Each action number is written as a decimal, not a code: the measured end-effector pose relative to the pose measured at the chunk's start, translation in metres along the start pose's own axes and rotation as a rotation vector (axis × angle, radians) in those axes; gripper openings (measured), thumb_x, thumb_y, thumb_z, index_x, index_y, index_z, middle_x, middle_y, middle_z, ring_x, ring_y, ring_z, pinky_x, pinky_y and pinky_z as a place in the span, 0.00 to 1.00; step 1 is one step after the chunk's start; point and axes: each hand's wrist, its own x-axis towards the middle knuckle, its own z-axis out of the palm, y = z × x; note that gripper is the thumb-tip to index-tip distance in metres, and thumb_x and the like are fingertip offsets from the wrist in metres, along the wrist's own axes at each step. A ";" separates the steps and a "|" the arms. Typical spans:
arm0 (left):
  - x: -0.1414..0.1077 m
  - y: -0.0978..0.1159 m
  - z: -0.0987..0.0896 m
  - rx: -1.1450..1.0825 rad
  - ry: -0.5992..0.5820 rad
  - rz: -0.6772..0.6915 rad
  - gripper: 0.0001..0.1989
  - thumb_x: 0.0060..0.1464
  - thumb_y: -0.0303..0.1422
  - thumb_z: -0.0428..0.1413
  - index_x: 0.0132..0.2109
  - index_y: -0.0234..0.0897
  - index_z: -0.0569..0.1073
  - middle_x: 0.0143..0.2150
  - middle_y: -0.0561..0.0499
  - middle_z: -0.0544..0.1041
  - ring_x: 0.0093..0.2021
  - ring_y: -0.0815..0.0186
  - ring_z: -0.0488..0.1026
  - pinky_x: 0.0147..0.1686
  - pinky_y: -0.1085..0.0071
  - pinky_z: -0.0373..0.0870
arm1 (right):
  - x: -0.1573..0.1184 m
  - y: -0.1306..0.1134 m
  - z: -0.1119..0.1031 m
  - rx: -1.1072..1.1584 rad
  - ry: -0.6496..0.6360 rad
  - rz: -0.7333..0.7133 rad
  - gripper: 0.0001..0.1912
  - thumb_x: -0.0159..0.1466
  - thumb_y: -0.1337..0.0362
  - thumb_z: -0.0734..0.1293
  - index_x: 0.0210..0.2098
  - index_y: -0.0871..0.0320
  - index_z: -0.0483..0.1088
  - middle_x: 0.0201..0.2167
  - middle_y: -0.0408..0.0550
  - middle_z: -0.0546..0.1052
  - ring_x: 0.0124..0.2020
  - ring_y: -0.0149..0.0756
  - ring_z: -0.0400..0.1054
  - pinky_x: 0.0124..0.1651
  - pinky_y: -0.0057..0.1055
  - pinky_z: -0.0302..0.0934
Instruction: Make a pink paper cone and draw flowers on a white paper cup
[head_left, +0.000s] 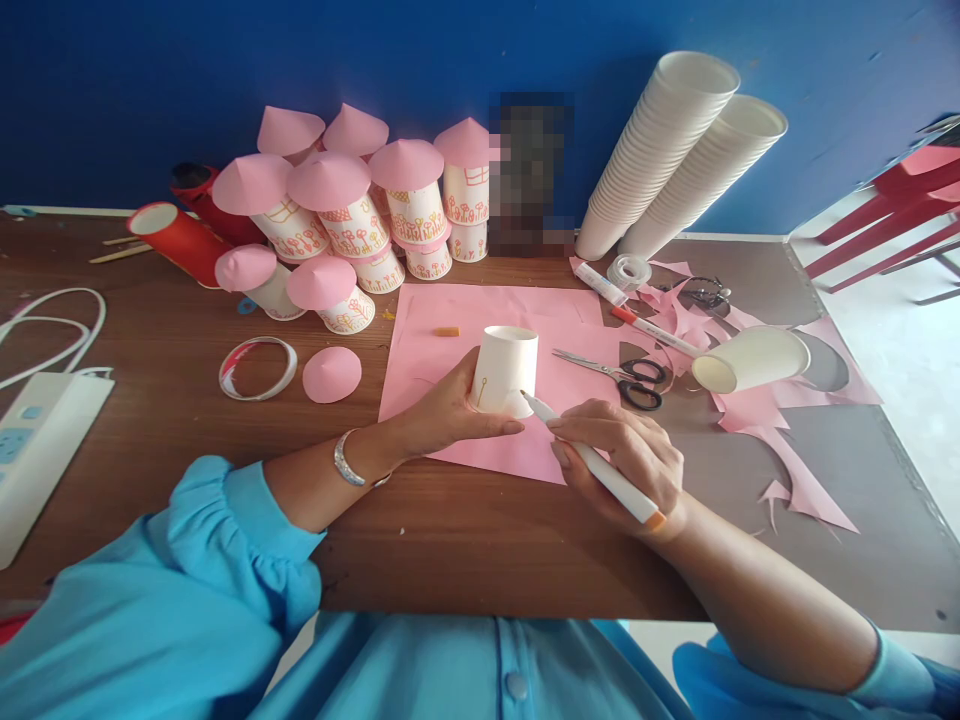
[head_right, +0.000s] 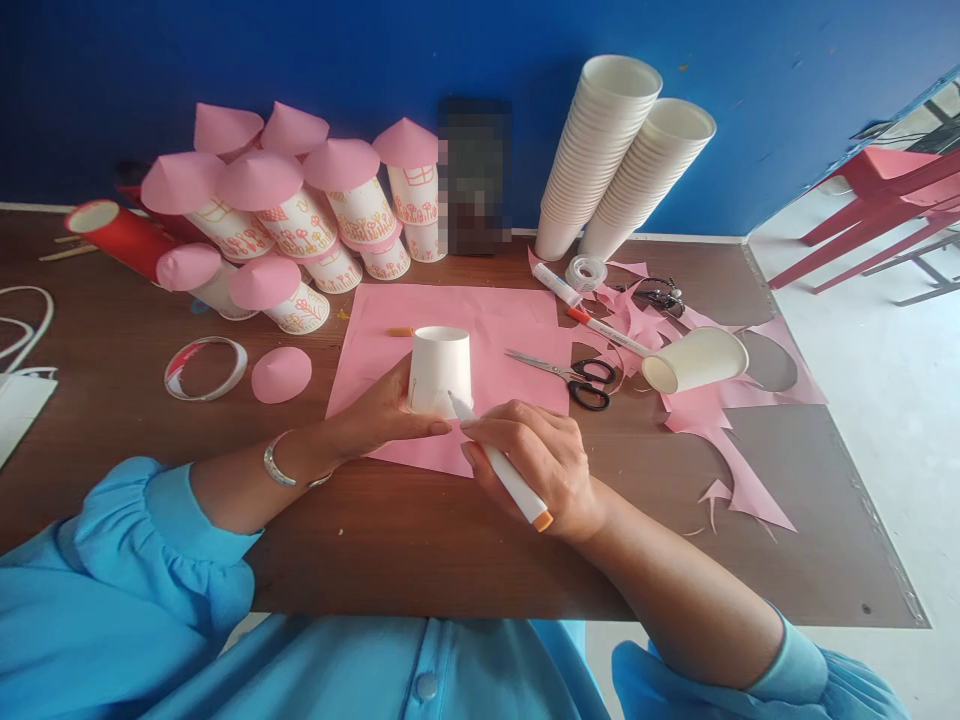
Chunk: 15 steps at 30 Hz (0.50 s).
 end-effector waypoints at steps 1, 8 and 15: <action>0.000 0.000 0.000 -0.001 0.000 -0.003 0.38 0.45 0.40 0.72 0.60 0.39 0.64 0.47 0.46 0.72 0.47 0.58 0.70 0.45 0.63 0.70 | 0.000 0.000 0.000 0.001 0.000 0.001 0.10 0.66 0.74 0.67 0.45 0.57 0.70 0.30 0.46 0.79 0.28 0.33 0.76 0.29 0.29 0.72; -0.001 0.001 0.000 0.002 0.003 -0.017 0.39 0.46 0.40 0.72 0.61 0.40 0.64 0.47 0.47 0.72 0.47 0.59 0.70 0.45 0.63 0.70 | 0.001 -0.001 0.000 0.005 -0.015 0.004 0.09 0.66 0.74 0.67 0.45 0.59 0.70 0.30 0.48 0.79 0.29 0.32 0.75 0.30 0.29 0.72; -0.001 -0.001 -0.001 -0.012 -0.001 -0.017 0.38 0.46 0.40 0.72 0.60 0.40 0.64 0.47 0.47 0.72 0.47 0.59 0.70 0.45 0.64 0.70 | 0.001 -0.002 -0.002 -0.012 -0.026 0.022 0.07 0.67 0.73 0.67 0.43 0.58 0.70 0.29 0.46 0.79 0.28 0.32 0.75 0.29 0.28 0.71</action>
